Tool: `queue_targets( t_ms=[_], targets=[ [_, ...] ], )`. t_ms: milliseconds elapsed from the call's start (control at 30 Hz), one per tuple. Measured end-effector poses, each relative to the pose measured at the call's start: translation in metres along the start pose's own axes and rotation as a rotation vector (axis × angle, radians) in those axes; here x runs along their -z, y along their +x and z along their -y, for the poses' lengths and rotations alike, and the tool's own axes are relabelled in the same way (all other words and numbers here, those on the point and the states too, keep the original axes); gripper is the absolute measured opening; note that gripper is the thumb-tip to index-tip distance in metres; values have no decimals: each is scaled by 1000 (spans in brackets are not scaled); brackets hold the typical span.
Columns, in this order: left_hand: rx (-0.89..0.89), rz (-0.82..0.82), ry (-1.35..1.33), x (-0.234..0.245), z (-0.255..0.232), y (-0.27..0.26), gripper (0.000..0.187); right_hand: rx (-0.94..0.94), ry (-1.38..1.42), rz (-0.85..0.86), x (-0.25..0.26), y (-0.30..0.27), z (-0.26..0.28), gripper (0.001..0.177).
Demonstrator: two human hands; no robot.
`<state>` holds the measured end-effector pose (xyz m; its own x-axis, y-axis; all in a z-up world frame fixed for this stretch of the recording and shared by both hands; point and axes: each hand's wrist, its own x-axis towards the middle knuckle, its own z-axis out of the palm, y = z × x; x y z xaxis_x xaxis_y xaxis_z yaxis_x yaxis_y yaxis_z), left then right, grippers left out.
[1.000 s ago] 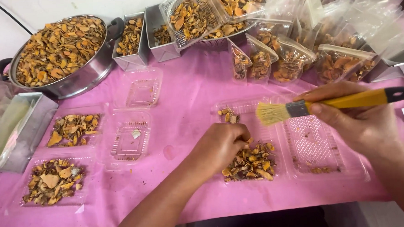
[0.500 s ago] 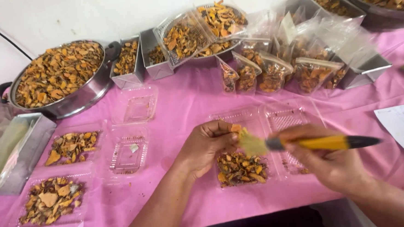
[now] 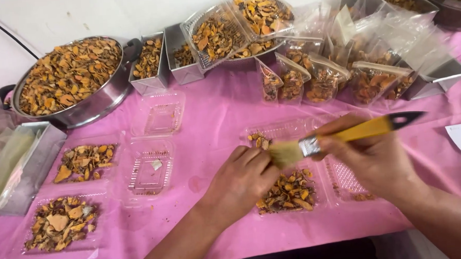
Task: Manually sorting and packaging dried herbal pieces into plastic containers and bags using hands and a brush.
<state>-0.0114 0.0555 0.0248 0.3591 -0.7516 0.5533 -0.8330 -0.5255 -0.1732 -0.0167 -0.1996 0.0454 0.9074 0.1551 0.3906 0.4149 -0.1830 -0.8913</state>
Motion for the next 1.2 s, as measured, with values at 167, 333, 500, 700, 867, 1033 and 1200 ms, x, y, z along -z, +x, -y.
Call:
queue_targets(
  t_ms=[167,333,500,700,867,1033,1200],
  targets=[
    [-79,27,41,16,-16,-3,16,125,-226,-100,-5,-10,-4,23],
    [22,129,-31,4,-6,-8,25,63,-279,175,-4,-10,-1,23],
    [181,65,32,-36,38,-9,16,122,-430,19,17,-3,-17,25],
    [341,458,-9,-74,57,31,9,32,-342,-66,27,-16,-25,23],
    [328,663,18,-96,50,51,14,23,-388,-126,39,-31,-26,22],
    [418,754,-110,-58,25,51,19,4,-330,-169,51,-51,-22,27],
    [266,508,-516,-33,-16,20,31,-4,-154,-274,42,-72,-15,20]
  ],
)
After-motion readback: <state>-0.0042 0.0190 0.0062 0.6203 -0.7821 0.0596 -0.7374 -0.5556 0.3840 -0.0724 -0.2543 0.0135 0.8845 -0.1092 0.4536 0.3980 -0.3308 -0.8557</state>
